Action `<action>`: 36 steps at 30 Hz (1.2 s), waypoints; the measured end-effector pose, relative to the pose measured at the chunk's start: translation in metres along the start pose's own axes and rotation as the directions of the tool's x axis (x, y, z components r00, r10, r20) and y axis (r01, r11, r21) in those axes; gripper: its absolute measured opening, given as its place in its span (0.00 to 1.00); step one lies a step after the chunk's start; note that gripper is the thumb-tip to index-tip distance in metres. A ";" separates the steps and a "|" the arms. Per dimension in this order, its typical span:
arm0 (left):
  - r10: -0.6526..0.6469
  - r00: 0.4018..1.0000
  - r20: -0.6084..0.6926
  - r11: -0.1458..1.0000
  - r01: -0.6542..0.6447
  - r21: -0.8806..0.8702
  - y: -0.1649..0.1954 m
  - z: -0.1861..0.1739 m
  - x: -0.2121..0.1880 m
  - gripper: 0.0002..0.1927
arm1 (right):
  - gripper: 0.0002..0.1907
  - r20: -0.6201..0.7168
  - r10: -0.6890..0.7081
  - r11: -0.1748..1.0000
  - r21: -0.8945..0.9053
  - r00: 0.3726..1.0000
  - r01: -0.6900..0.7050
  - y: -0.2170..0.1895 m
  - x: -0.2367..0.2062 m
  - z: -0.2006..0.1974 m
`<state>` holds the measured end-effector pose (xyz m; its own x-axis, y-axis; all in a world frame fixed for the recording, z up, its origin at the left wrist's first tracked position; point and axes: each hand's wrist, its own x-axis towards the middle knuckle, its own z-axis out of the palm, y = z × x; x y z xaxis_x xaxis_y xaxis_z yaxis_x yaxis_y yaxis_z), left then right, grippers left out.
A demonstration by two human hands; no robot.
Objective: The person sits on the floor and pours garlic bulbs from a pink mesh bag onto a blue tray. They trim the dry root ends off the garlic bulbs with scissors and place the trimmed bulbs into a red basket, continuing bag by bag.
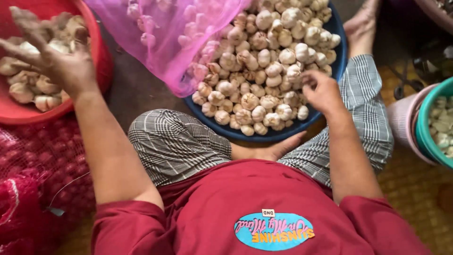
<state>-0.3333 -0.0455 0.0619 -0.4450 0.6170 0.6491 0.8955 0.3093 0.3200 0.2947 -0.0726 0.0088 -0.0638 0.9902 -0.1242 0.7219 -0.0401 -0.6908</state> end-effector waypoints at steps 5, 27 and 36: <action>0.322 0.946 -0.045 0.828 -0.305 -0.470 0.119 0.003 -0.092 0.32 | 0.26 0.303 0.119 0.934 -0.358 0.945 -0.003 -0.002 -0.033 0.036; 0.785 0.444 0.431 0.583 -0.298 -0.755 0.222 0.031 -0.248 0.27 | 0.17 0.177 0.262 0.851 0.422 0.949 -0.314 -0.009 -0.011 0.055; 0.616 0.596 0.514 0.737 -0.206 -0.644 0.216 0.017 -0.226 0.32 | 0.22 0.101 -0.283 0.840 0.505 0.954 0.196 -0.033 0.009 0.084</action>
<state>-0.0393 -0.1063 -0.0277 0.2849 0.9307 0.2293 0.7537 -0.3653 0.5464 0.2126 -0.0738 -0.0291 -0.3350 0.9422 0.0056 0.2460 0.0932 -0.9648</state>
